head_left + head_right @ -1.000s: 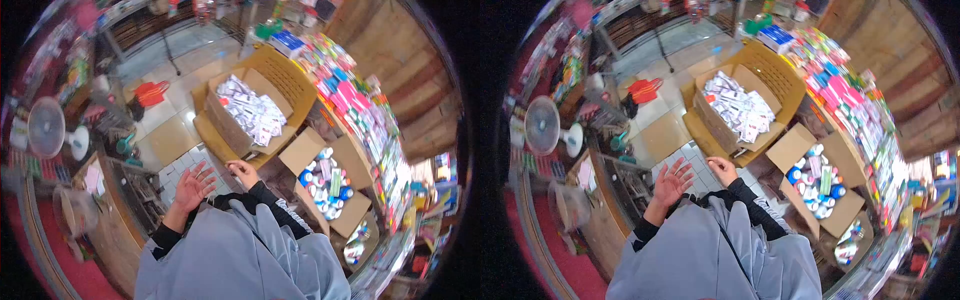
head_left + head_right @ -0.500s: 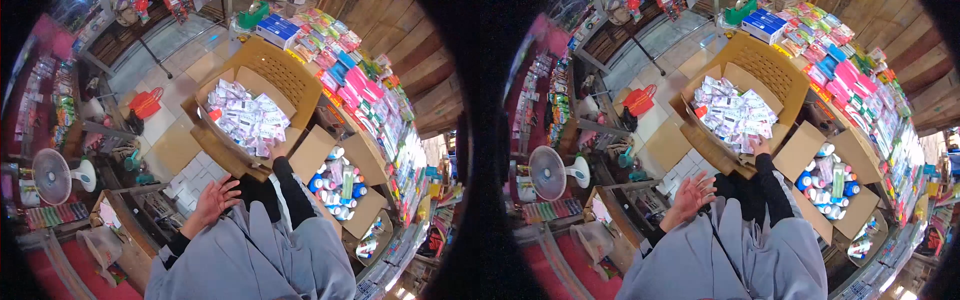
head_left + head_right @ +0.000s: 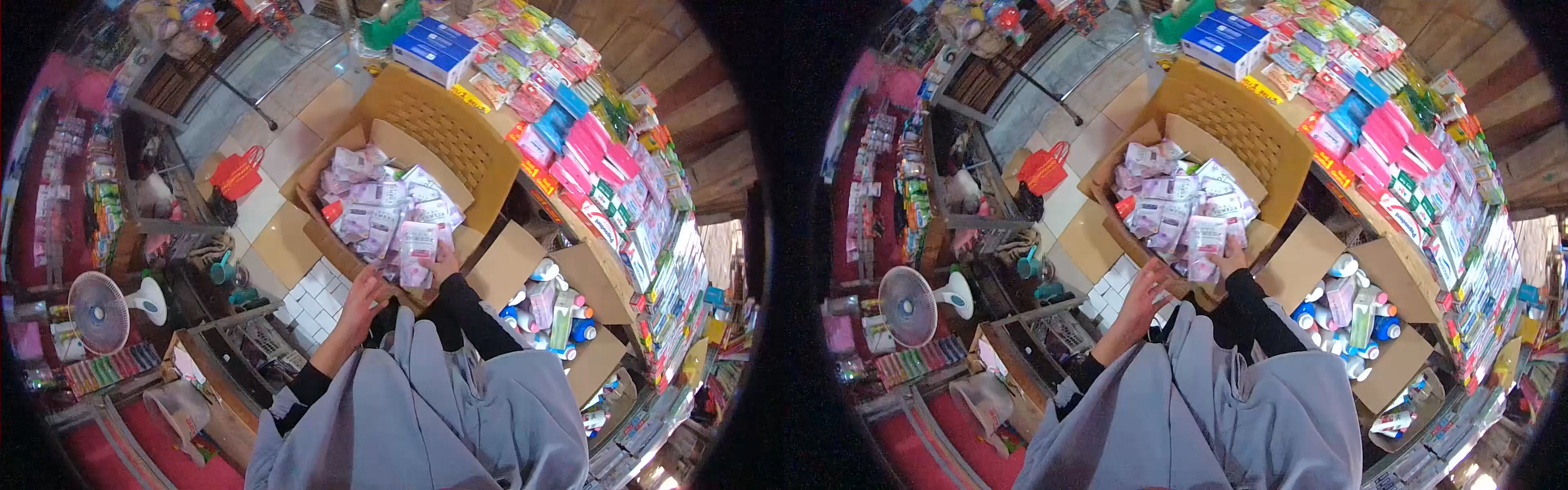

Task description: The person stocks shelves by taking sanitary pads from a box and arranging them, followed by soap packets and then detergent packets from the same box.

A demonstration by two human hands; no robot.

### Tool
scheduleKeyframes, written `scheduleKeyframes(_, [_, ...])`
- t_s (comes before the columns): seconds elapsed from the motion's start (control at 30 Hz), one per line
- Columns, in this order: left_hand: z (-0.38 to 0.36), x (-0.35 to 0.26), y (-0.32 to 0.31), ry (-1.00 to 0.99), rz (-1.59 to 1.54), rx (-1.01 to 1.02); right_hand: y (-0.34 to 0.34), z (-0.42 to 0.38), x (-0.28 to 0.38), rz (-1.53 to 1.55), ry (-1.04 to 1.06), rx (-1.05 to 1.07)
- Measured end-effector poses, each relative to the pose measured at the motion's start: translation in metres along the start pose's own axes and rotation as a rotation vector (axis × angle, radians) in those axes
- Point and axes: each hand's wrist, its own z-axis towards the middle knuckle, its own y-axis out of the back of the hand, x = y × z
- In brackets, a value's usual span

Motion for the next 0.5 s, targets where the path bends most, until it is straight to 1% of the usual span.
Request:
scheduleKeyframes(0.03, [0.006,0.003,-0.008,-0.012,0.15,-0.095,-0.007,-0.014,0.029,0.078,-0.01,0.149])
scheduleKeyframes(0.07, [0.01,0.005,-0.015,-0.024,0.146,-0.143,-0.01,-0.021,0.039,-0.011,0.037,0.241])
scheduleKeyframes(0.13, [0.015,0.004,-0.024,0.047,0.095,0.005,-0.028,-0.05,0.078,0.069,0.046,0.343])
scheduleKeyframes(0.17, [0.016,0.004,-0.028,0.082,0.068,0.073,-0.034,-0.058,0.087,0.11,0.049,0.4])
scheduleKeyframes(0.2, [0.022,0.009,-0.027,0.082,0.026,0.094,-0.036,-0.057,0.087,0.079,0.085,0.451])
scheduleKeyframes(0.3, [0.022,0.02,-0.027,0.046,-0.077,0.0,-0.012,-0.025,0.102,0.043,-0.079,0.385])
scheduleKeyframes(0.33, [0.023,0.026,-0.024,0.004,-0.109,-0.015,0.004,-0.001,0.085,-0.045,-0.08,0.234])
scheduleKeyframes(0.4, [0.019,0.027,-0.021,-0.017,-0.108,-0.041,0.032,0.036,0.068,-0.209,0.014,-0.016])
scheduleKeyframes(0.47, [0.017,0.026,-0.016,-0.034,-0.133,-0.071,0.066,0.076,0.017,-0.415,0.247,-0.187])
scheduleKeyframes(0.5, [0.015,0.026,-0.013,-0.036,-0.158,-0.088,0.067,0.079,0.016,-0.51,0.211,-0.201])
